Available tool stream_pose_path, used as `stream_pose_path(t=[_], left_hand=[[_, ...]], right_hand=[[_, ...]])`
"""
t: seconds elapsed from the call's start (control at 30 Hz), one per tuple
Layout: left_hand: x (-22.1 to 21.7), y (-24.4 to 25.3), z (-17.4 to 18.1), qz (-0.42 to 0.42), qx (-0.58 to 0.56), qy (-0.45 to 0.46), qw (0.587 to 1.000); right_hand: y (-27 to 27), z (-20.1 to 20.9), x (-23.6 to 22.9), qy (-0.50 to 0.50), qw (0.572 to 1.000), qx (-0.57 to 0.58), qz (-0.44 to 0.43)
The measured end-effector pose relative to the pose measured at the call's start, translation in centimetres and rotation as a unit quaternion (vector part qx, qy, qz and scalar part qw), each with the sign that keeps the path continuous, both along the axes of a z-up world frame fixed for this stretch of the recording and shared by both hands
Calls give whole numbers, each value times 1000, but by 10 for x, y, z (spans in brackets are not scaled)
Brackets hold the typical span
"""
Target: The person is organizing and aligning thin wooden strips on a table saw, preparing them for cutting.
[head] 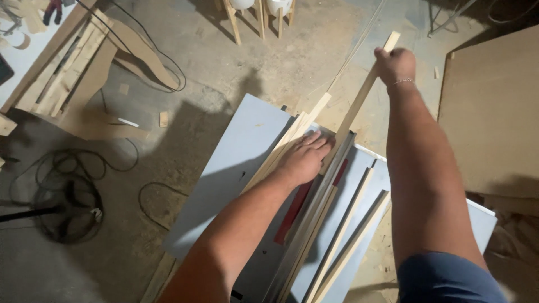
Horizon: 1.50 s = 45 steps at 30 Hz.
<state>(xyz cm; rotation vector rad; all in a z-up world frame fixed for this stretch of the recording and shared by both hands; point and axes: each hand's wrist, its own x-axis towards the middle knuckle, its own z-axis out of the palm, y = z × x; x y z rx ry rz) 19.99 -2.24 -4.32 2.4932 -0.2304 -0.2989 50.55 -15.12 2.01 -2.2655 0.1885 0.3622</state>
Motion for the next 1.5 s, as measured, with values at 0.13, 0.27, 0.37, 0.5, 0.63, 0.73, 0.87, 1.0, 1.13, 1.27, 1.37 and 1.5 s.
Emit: stream_pose_path(t=[0.13,0.27,0.37,0.5,0.63,0.73,0.87,1.0,1.13,1.27,1.37,1.5], left_hand=[[-3,1,7,33,55,-184,981],[-27,14,23,107,60,-254,960],[-83,38,26,188,135,-125,965],[-173,67,7,246,153,-145,946],[-255,80,10,249,202,-80,944],[-290,92,-1,256,215,-44,942],[-310,102,-7,266,193,-40,944],[-305,105,-13,252,192,-85,945],[-298,112,-11,269,169,-19,948],[-324,128,-23,244,149,-55,957],[-350,138,-18,229,95,-1,969],[-385,150,-18,208,76,-33,975]], right_hand=[[0,48,-17,-151,987,56,-18],[-14,97,-39,-416,891,181,-35],[-53,144,-74,-480,831,277,-37],[-90,133,-160,-368,919,117,-83],[-96,72,-246,-176,979,74,-69],[-82,107,-302,-113,973,148,-134],[-93,166,-349,-264,928,205,-167],[-110,170,-411,-377,915,106,-99],[-107,159,-515,-424,903,48,56],[-92,99,-653,-297,954,35,5],[-102,-2,-728,-329,937,-90,74],[-83,-22,-732,-337,908,-202,143]])
